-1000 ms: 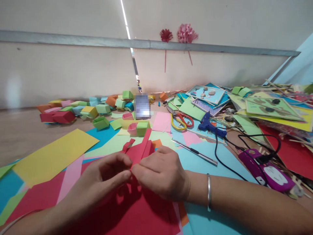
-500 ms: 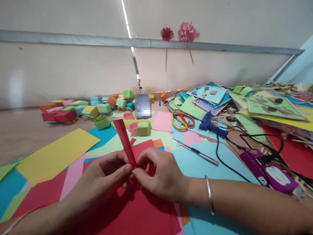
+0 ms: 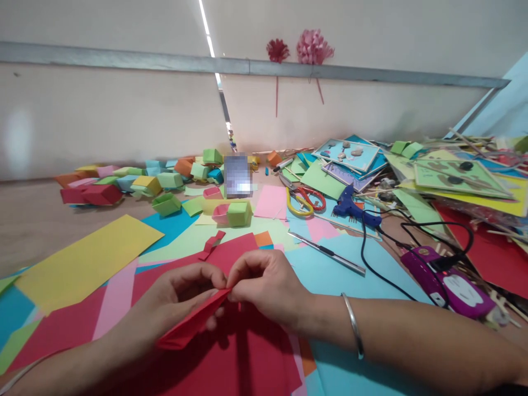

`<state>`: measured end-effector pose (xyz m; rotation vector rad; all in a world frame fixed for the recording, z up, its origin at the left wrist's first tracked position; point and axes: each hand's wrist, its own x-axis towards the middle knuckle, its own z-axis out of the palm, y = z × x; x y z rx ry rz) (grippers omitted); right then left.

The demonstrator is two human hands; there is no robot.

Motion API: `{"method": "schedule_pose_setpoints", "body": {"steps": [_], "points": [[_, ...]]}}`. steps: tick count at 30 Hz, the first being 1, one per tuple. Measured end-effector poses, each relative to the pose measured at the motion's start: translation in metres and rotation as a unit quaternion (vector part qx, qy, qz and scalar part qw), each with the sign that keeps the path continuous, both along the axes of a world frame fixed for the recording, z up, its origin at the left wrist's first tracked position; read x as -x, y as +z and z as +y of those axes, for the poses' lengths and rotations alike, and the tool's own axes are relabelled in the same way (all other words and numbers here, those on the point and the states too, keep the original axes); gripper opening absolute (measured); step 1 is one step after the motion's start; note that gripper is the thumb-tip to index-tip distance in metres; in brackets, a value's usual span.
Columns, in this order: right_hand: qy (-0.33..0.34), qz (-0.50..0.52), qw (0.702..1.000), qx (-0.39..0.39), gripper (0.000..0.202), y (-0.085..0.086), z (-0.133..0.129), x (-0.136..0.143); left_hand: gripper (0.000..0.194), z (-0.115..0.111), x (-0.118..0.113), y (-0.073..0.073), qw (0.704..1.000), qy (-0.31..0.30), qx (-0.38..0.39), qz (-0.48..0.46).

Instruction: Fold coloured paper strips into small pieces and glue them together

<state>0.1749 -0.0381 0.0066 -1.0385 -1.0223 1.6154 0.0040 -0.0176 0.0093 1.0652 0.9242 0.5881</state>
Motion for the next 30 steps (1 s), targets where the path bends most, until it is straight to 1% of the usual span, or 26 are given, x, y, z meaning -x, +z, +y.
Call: {"method": "schedule_pose_setpoints", "body": {"steps": [4,9,13,15,17,20,22,24,26,27,28,30], "points": [[0.000,-0.034,0.999,-0.036,0.011,-0.002,0.001,-0.002,0.039,0.000,0.000,0.004,1.000,0.009,0.006,0.003],[-0.005,-0.106,0.988,-0.110,0.015,-0.005,0.002,-0.002,0.035,-0.002,0.003,0.000,1.000,0.027,0.012,0.000],[0.011,-0.162,0.978,-0.129,0.017,-0.005,0.003,-0.003,0.032,-0.001,0.002,0.001,0.999,0.021,-0.011,0.043],[0.021,-0.181,0.975,-0.130,0.015,-0.004,0.002,-0.003,0.030,0.000,0.000,0.003,0.997,0.018,-0.026,0.064],[0.025,-0.186,0.974,-0.130,0.011,-0.003,0.001,-0.002,0.029,0.001,-0.001,0.004,0.997,0.019,-0.038,0.069],[0.019,-0.168,0.976,-0.137,0.010,-0.005,-0.001,0.001,0.029,0.002,0.000,0.002,0.998,0.016,-0.047,0.048],[0.020,-0.163,0.975,-0.152,0.013,-0.006,-0.002,0.002,0.028,0.001,0.003,-0.001,0.999,0.005,-0.040,0.035],[0.020,-0.175,0.966,-0.187,0.014,-0.006,-0.003,0.001,0.026,0.000,0.005,-0.005,1.000,0.005,-0.018,0.015],[0.018,-0.214,0.943,-0.256,0.013,-0.006,-0.002,-0.002,0.026,-0.001,0.006,-0.006,0.999,0.030,0.004,-0.011],[0.017,-0.240,0.920,-0.308,0.013,-0.006,-0.002,-0.005,0.027,-0.001,0.006,-0.006,0.999,0.046,0.013,-0.024],[0.018,-0.265,0.890,-0.370,0.016,-0.007,-0.001,-0.007,0.027,-0.001,0.005,-0.006,0.997,0.064,0.017,-0.034],[0.022,-0.306,0.821,-0.482,0.021,-0.011,0.001,-0.011,0.029,0.000,0.004,-0.005,0.995,0.089,0.021,-0.040]]}}
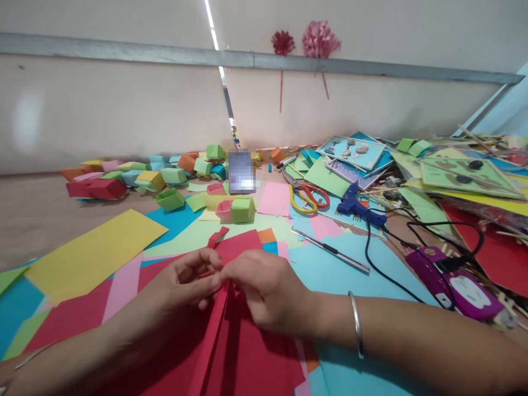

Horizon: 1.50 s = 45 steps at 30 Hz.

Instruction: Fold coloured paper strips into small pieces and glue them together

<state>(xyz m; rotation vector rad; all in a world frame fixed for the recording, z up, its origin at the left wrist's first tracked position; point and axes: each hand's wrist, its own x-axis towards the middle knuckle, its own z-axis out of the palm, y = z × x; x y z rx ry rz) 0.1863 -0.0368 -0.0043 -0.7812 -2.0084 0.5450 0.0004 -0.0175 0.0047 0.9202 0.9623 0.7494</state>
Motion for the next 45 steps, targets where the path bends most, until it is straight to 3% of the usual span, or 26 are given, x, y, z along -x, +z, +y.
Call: {"method": "schedule_pose_setpoints", "body": {"steps": [2,4,11,15,18,24,28,31,35,40,45], "points": [[0.005,-0.032,0.997,-0.065,0.019,-0.004,0.002,-0.002,0.030,0.001,-0.002,0.001,1.000,0.017,0.008,0.003],[-0.013,-0.038,0.997,-0.059,0.015,-0.005,0.003,-0.003,0.032,0.001,-0.003,0.000,0.999,0.028,0.020,0.002],[-0.084,0.039,0.987,0.127,0.012,0.003,0.001,0.003,0.028,-0.001,-0.001,-0.008,1.000,0.019,0.018,-0.003],[-0.073,0.124,0.961,0.236,0.009,0.001,0.000,0.008,0.026,-0.001,-0.003,-0.004,1.000,0.016,-0.005,0.005],[-0.063,0.168,0.946,0.271,0.009,-0.003,0.000,0.010,0.026,0.000,-0.004,0.003,0.999,0.029,-0.031,0.032],[-0.066,0.121,0.967,0.213,0.007,0.001,0.000,0.006,0.029,0.004,0.000,0.001,0.993,0.032,-0.073,0.087],[-0.075,0.068,0.985,0.136,0.009,0.005,-0.002,0.005,0.027,0.004,0.002,-0.004,0.994,0.032,-0.090,0.060],[-0.098,0.074,0.982,0.143,0.010,0.004,-0.003,0.007,0.024,0.002,0.000,-0.002,0.995,0.025,-0.089,0.046],[-0.117,0.114,0.959,0.233,0.008,0.004,-0.004,0.010,0.026,0.001,-0.002,0.003,0.995,0.011,-0.082,0.054],[-0.129,0.183,0.906,0.360,0.005,0.002,-0.006,0.014,0.031,0.000,-0.002,0.001,0.997,0.019,-0.063,0.050],[-0.112,0.259,0.864,0.418,0.018,0.000,-0.005,0.016,0.031,0.000,-0.002,0.001,0.995,0.018,-0.075,0.068]]}}
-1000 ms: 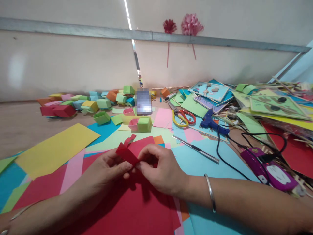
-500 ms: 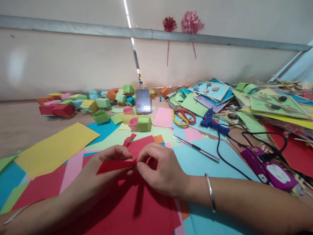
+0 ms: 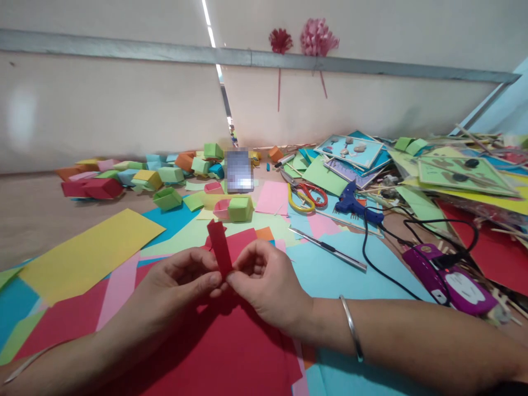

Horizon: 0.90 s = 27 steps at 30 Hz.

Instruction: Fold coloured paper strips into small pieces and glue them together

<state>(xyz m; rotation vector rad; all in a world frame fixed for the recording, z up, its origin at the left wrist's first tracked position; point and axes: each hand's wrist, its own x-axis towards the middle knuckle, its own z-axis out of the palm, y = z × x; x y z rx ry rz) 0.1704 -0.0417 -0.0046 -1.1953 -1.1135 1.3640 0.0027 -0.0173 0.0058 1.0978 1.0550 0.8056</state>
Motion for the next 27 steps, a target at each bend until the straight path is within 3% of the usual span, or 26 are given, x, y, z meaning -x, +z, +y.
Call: {"method": "schedule_pose_setpoints", "body": {"steps": [4,12,22,27], "points": [[0.006,0.036,0.999,0.003,0.027,0.0001,0.0025,-0.0003,0.027,-0.0001,0.0000,0.0029,1.000,-0.014,-0.011,0.022],[0.014,-0.003,1.000,-0.017,0.017,0.0054,-0.0001,-0.0012,0.022,-0.0007,0.0017,0.0064,0.996,-0.042,-0.023,0.069],[0.088,-0.056,0.988,-0.116,0.011,0.0011,-0.0036,-0.0026,0.024,-0.0040,0.0032,0.0060,0.996,-0.065,0.063,0.001],[0.103,0.027,0.989,-0.103,0.010,0.0065,-0.0014,-0.0039,0.025,-0.0082,0.0043,-0.0003,0.990,-0.062,0.106,-0.067]]}}
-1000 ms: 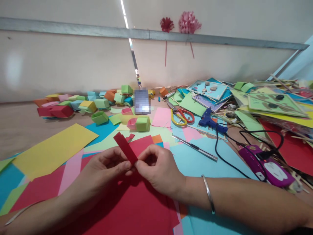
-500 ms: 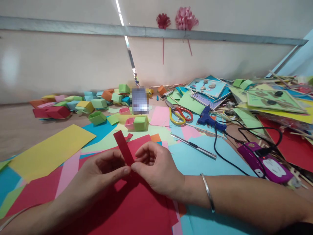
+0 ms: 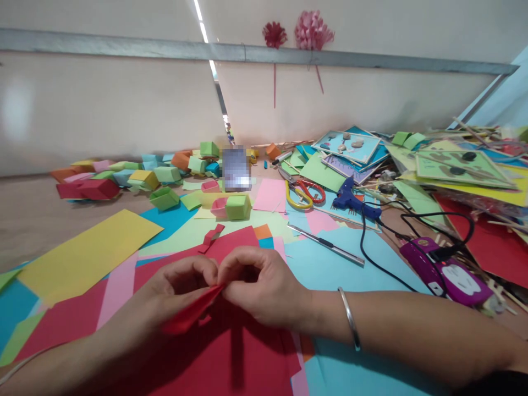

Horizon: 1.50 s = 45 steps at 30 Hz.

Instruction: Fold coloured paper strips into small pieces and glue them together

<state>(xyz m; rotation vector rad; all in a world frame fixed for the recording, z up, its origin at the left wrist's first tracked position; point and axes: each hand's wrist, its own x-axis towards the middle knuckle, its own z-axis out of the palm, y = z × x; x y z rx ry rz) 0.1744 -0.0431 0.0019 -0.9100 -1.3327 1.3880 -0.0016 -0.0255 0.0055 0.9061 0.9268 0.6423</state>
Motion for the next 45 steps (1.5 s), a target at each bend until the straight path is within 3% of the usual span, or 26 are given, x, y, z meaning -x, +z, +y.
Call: {"method": "schedule_pose_setpoints", "body": {"steps": [4,9,15,22,31,39,45], "points": [[-0.004,0.001,1.000,0.019,0.009,-0.002,0.003,-0.002,0.026,0.001,-0.001,-0.001,0.999,0.006,0.033,-0.006],[-0.074,-0.113,0.987,-0.084,0.015,-0.007,0.004,-0.003,0.028,0.005,0.000,0.002,0.999,0.011,0.050,0.012],[-0.074,-0.146,0.978,-0.126,0.020,-0.005,0.002,-0.005,0.031,0.009,0.000,-0.002,0.996,0.015,-0.044,0.079],[-0.067,-0.167,0.981,-0.072,0.008,-0.001,-0.002,-0.002,0.029,0.009,-0.004,0.006,0.989,0.020,-0.085,0.121],[-0.100,-0.188,0.972,-0.102,0.011,-0.001,0.000,-0.006,0.025,0.007,-0.005,0.005,0.989,0.038,-0.071,0.126],[-0.101,-0.186,0.973,-0.087,0.010,0.000,-0.002,-0.001,0.020,0.007,-0.006,0.010,0.973,0.047,-0.156,0.166],[-0.102,-0.117,0.986,-0.051,0.010,-0.002,0.004,-0.002,0.027,0.004,-0.004,0.006,0.988,0.047,-0.085,0.123]]}}
